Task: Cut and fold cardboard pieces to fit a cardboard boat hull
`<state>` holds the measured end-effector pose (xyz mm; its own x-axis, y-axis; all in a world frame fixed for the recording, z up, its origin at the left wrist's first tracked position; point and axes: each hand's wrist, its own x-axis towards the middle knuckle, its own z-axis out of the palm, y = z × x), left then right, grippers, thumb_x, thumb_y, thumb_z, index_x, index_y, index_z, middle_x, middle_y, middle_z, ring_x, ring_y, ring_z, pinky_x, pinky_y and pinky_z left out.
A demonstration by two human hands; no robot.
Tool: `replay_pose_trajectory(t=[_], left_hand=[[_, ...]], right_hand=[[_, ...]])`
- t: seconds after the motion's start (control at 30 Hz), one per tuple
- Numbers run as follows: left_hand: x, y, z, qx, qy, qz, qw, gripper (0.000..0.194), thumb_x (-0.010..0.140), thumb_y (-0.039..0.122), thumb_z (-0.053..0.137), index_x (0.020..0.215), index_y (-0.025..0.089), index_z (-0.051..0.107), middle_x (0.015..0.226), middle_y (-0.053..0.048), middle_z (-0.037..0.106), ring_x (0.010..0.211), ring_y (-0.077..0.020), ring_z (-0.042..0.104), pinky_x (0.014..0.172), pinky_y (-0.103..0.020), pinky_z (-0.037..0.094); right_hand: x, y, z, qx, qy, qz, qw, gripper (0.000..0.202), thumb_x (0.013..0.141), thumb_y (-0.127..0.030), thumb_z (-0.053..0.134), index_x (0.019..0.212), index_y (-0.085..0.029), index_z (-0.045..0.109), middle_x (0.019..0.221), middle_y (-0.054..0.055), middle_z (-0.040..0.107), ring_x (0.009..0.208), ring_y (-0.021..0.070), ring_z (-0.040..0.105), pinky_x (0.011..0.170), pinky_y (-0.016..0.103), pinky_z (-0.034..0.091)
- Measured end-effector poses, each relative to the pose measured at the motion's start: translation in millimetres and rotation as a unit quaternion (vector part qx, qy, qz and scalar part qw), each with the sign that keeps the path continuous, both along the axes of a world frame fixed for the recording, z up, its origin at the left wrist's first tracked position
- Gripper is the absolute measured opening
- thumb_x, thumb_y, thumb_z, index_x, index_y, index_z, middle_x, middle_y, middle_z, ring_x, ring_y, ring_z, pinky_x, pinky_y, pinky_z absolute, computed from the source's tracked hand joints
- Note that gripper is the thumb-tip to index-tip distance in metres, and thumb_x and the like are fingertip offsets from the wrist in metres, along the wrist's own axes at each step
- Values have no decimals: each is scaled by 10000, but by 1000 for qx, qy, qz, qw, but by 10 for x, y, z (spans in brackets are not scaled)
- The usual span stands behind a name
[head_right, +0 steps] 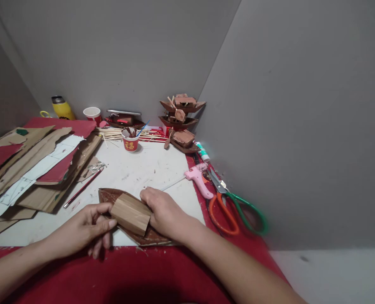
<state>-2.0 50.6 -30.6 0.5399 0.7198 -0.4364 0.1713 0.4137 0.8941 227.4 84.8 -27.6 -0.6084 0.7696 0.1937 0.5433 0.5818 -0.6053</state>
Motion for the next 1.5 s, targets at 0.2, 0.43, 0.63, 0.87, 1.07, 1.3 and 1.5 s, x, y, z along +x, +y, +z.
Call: replay_pose_trajectory(t=[0.2, 0.43, 0.63, 0.87, 1.07, 1.3, 1.5], left_hand=[[-22, 10, 6, 23, 34, 1, 999, 417, 860, 521, 518, 1094, 181, 457, 583, 19, 668, 356, -85, 557, 345, -135, 365], [-74, 18, 13, 31, 47, -24, 998, 404, 908, 489, 444, 1175, 186, 453, 620, 20, 654, 353, -73, 541, 343, -134, 362], [-49, -6, 25, 23, 62, -25, 998, 409, 830, 336, 597, 1184, 174, 470, 658, 31, 649, 365, -67, 554, 343, -128, 360], [18, -26, -159, 71, 67, 19, 995, 192, 828, 253, 544, 991, 160, 585, 630, 41, 610, 340, -57, 517, 318, -133, 329], [42, -115, -87, 92, 41, 7, 995, 211, 835, 267, 543, 1009, 153, 577, 626, 31, 612, 355, -60, 500, 352, -153, 352], [101, -263, 202, 151, 57, 0, 987, 104, 836, 241, 521, 874, 156, 566, 625, 37, 564, 417, -59, 470, 416, -171, 391], [99, -343, 355, 192, 69, -6, 979, 111, 843, 248, 535, 870, 146, 571, 640, 28, 551, 471, -74, 477, 460, -196, 421]], right_hand=[[11, -2, 10, 4, -17, 1, 1000, 258, 644, 21, 451, 715, -216, 377, 737, 2, 502, 670, 150, 447, 625, 249, 350], [-1, -31, 5, -15, -29, 8, 999, 255, 640, 20, 436, 716, -216, 379, 714, -12, 484, 646, 143, 432, 597, 238, 333], [-16, -22, -36, 1, -12, 10, 1000, 217, 676, -6, 453, 719, -210, 392, 714, -17, 476, 640, 137, 418, 595, 233, 313], [-20, -55, -38, 3, -9, -3, 1000, 247, 632, 23, 446, 699, -209, 394, 707, -20, 482, 634, 134, 422, 583, 227, 313], [-7, -102, 0, -60, 31, -28, 997, 415, 701, -1, 488, 1076, -177, 496, 843, 17, 596, 724, 150, 540, 667, 244, 409], [19, -230, 239, -136, 29, -13, 990, 203, 745, -30, 505, 827, -151, 645, 842, 34, 666, 751, 162, 595, 659, 238, 438], [96, -295, 291, -179, 160, 28, 970, 288, 772, -91, 563, 1032, -172, 655, 976, 17, 684, 913, 194, 616, 805, 289, 481]])
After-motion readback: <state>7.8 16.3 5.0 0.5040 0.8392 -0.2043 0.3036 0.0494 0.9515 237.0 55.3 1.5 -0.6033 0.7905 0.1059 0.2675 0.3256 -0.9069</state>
